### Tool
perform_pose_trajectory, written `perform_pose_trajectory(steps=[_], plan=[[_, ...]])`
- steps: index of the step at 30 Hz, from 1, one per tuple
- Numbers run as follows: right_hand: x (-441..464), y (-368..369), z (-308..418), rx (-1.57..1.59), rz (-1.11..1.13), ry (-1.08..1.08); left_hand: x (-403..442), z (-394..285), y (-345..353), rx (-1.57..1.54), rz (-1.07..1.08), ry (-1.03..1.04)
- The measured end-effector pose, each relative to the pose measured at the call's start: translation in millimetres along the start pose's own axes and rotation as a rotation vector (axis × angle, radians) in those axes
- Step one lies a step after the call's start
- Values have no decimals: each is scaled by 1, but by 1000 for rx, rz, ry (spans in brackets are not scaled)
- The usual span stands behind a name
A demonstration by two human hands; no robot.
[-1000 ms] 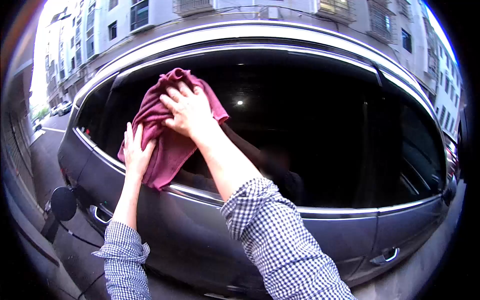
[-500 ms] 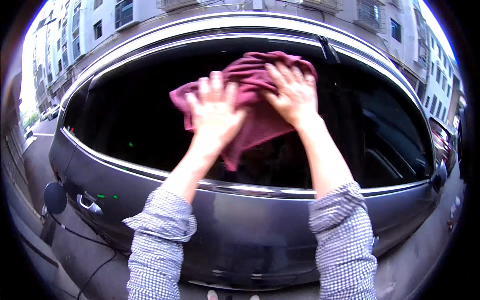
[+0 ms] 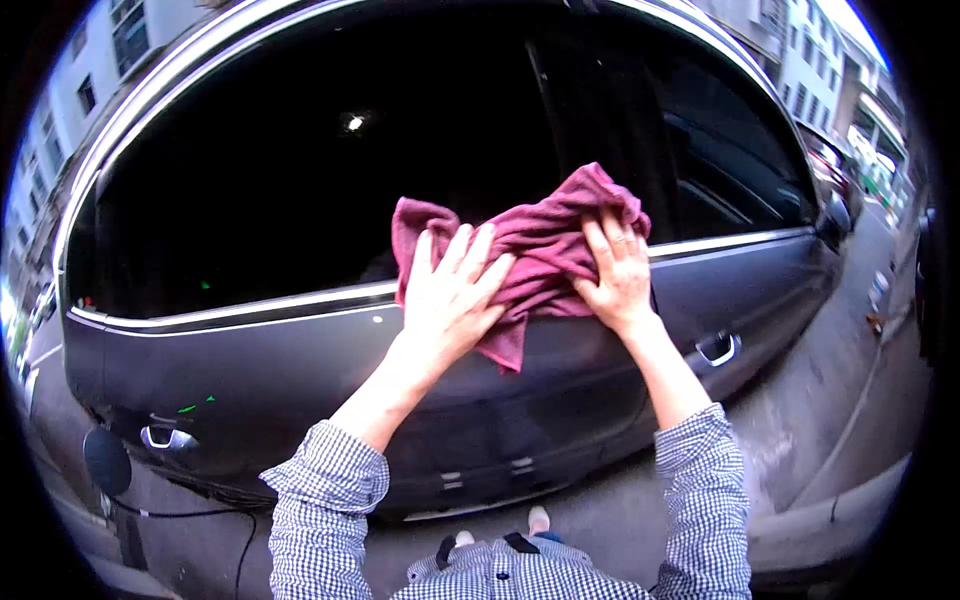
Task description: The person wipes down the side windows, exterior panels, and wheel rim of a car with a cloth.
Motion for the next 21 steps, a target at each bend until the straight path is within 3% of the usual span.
perform_pose_trajectory(steps=[6, 14, 17, 21], plan=[[-16, -24, 93, 35, -49, 86, -57, 22, -40, -53, 18, -57], [-28, -6, 237, 343, -171, 25, -192, 80, -88, 209, -74, -336], [-59, -4, 236, 392, -158, -33, -220, 47, -75, 252, -76, -418], [-116, -12, 178, 183, -207, -115, -229, -20, -24, 185, -76, -323]])
Point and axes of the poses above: each hand's wrist, its own x-axis towards the middle knuckle, its own y-axis out of the palm, z = x × y, the point moved 7 cm from there along x, towards the middle knuckle, and after that the axes turned 5 degrees about -y, right-handed, at the moved point
